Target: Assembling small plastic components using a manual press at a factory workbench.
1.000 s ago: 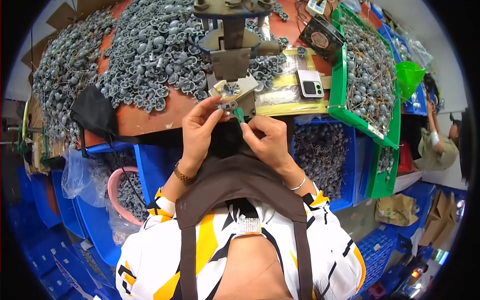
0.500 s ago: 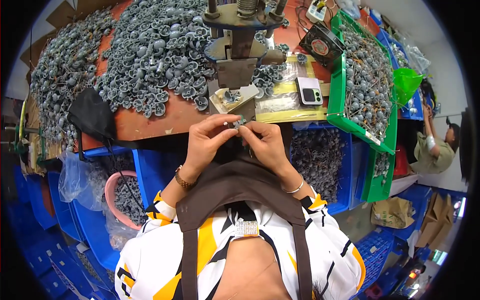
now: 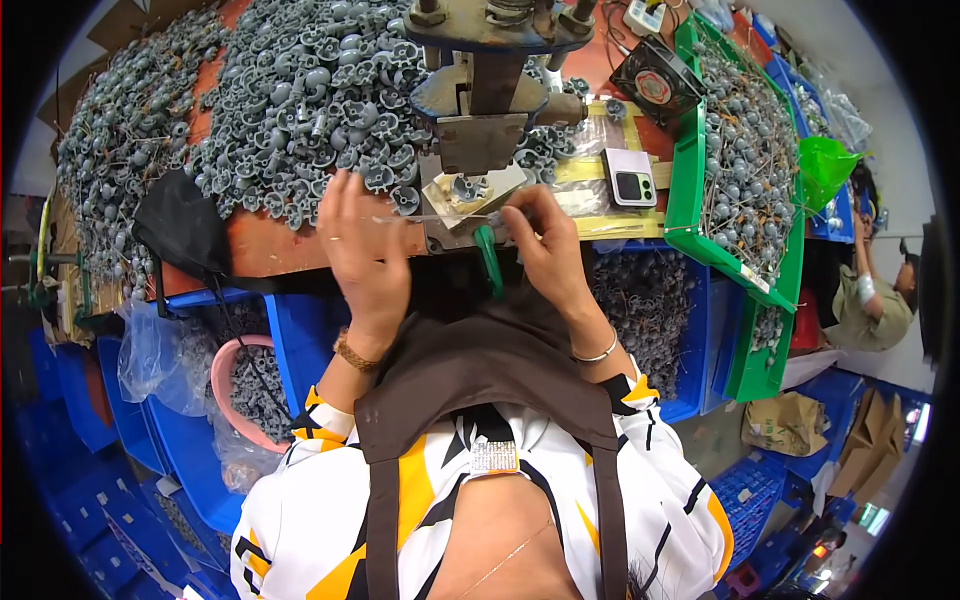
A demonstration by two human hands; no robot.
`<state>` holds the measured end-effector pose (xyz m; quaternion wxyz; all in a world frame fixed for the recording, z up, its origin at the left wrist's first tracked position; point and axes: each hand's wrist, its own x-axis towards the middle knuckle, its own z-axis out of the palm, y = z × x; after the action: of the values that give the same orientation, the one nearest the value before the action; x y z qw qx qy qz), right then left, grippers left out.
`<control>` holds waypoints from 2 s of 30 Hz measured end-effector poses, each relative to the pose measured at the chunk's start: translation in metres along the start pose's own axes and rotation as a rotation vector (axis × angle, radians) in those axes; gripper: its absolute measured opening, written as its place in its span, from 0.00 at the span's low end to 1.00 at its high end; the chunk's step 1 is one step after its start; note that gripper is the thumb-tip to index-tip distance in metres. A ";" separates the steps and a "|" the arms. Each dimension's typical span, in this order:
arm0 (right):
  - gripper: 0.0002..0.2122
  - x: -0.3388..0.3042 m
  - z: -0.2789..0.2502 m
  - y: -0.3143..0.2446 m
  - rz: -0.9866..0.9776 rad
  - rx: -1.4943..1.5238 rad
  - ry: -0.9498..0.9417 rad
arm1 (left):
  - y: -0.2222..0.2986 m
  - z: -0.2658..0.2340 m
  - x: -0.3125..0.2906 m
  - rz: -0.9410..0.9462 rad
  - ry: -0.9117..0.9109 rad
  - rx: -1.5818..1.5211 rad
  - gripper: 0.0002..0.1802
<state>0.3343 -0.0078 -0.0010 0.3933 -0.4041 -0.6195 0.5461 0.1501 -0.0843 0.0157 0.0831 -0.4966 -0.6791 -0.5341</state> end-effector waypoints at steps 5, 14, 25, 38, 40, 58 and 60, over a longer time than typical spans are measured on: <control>0.05 0.005 0.016 -0.006 -0.053 0.096 -0.209 | 0.013 0.008 -0.011 0.215 -0.454 -0.128 0.15; 0.06 0.015 0.029 0.002 -0.259 -0.514 0.071 | -0.008 0.036 0.000 -0.214 -0.381 -0.230 0.10; 0.09 0.063 -0.037 -0.036 -0.197 -0.381 0.156 | -0.012 0.037 0.012 -0.076 -0.503 -0.219 0.11; 0.08 0.013 -0.009 -0.110 -0.945 -0.146 0.423 | -0.002 0.036 0.006 -0.110 -0.424 -0.090 0.09; 0.12 -0.022 -0.004 -0.087 -1.107 -0.061 0.161 | -0.004 0.036 0.006 -0.106 -0.441 -0.146 0.09; 0.09 0.011 0.000 -0.015 -0.229 -0.652 -0.030 | -0.084 -0.049 0.006 -0.388 -0.203 0.011 0.10; 0.09 0.007 0.006 0.002 -0.353 -0.669 -0.012 | -0.089 -0.038 0.013 -0.178 -0.220 0.054 0.11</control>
<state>0.3259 -0.0035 -0.0029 0.3239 -0.3938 -0.8262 0.2396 0.0592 -0.1018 -0.0173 -0.0263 -0.4873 -0.7396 -0.4635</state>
